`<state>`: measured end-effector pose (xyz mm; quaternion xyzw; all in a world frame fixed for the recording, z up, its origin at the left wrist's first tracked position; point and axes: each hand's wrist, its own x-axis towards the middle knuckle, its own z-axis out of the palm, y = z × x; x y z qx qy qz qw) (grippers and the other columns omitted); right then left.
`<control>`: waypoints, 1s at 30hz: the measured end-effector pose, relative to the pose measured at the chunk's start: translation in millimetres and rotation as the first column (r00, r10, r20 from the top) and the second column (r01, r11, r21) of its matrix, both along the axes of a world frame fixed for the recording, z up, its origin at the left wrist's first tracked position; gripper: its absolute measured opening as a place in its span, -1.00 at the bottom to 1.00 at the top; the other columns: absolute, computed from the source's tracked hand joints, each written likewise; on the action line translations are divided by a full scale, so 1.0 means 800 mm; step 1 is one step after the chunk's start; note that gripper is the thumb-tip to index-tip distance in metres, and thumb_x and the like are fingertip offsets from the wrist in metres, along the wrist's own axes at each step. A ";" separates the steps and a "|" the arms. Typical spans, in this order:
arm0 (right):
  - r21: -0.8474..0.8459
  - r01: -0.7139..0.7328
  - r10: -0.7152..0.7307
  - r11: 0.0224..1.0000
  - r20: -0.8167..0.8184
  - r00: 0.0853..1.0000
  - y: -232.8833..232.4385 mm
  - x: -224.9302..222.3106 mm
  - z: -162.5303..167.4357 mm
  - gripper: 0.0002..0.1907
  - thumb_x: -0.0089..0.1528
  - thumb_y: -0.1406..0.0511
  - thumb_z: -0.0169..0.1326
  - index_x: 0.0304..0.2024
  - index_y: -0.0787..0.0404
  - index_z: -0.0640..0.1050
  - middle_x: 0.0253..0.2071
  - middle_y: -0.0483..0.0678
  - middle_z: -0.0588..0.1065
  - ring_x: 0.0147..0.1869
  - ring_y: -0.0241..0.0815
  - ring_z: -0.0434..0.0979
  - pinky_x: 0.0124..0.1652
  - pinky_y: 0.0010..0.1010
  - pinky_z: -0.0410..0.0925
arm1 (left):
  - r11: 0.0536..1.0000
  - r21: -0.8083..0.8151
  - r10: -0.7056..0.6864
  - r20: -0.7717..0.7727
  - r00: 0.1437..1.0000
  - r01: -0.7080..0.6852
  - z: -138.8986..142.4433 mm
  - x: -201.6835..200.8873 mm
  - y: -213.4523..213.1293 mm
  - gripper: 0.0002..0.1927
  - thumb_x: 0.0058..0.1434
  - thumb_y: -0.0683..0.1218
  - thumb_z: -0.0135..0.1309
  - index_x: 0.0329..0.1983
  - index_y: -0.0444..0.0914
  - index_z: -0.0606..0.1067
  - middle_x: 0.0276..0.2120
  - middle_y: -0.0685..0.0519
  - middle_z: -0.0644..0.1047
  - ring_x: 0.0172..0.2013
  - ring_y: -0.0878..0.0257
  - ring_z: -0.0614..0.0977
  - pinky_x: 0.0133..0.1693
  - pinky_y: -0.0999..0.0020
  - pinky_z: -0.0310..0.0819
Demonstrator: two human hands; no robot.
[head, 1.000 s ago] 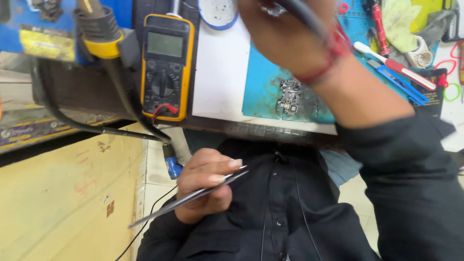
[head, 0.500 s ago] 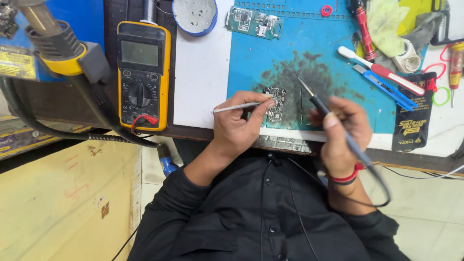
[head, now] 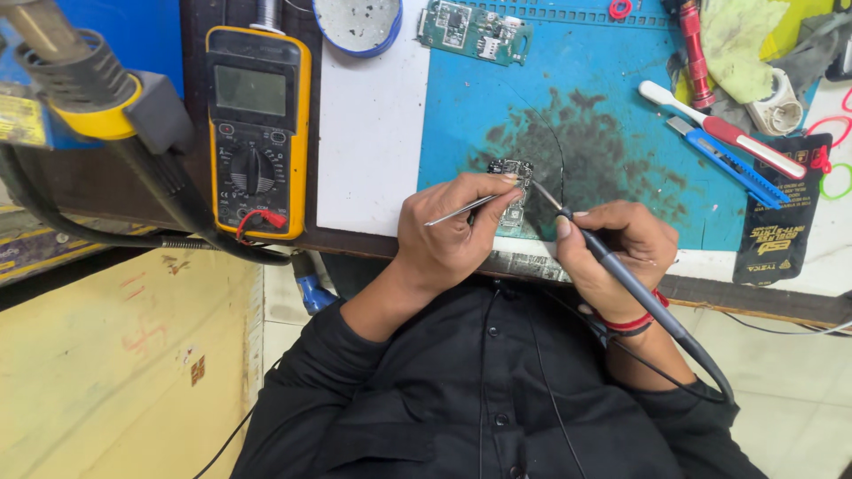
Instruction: The person solders a small circuit board using a soldering iron and tweezers. They apply flux, clean the board with a toothbrush, and repeatedly solder different points on the board.
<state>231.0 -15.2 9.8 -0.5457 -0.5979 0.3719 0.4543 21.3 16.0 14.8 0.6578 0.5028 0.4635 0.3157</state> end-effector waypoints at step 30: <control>0.017 0.009 -0.010 1.000 0.103 0.995 0.003 0.002 0.001 -0.86 0.28 0.48 0.29 -0.24 0.33 0.55 -0.43 -0.09 0.55 -0.42 -0.47 0.47 -0.38 -0.66 0.30 | 0.999 0.037 0.004 -0.029 1.000 -0.003 -0.003 0.001 -0.001 -0.84 0.31 -0.17 0.28 -0.16 -0.23 0.50 -0.22 0.06 0.67 -0.28 0.20 0.74 -0.29 0.40 0.58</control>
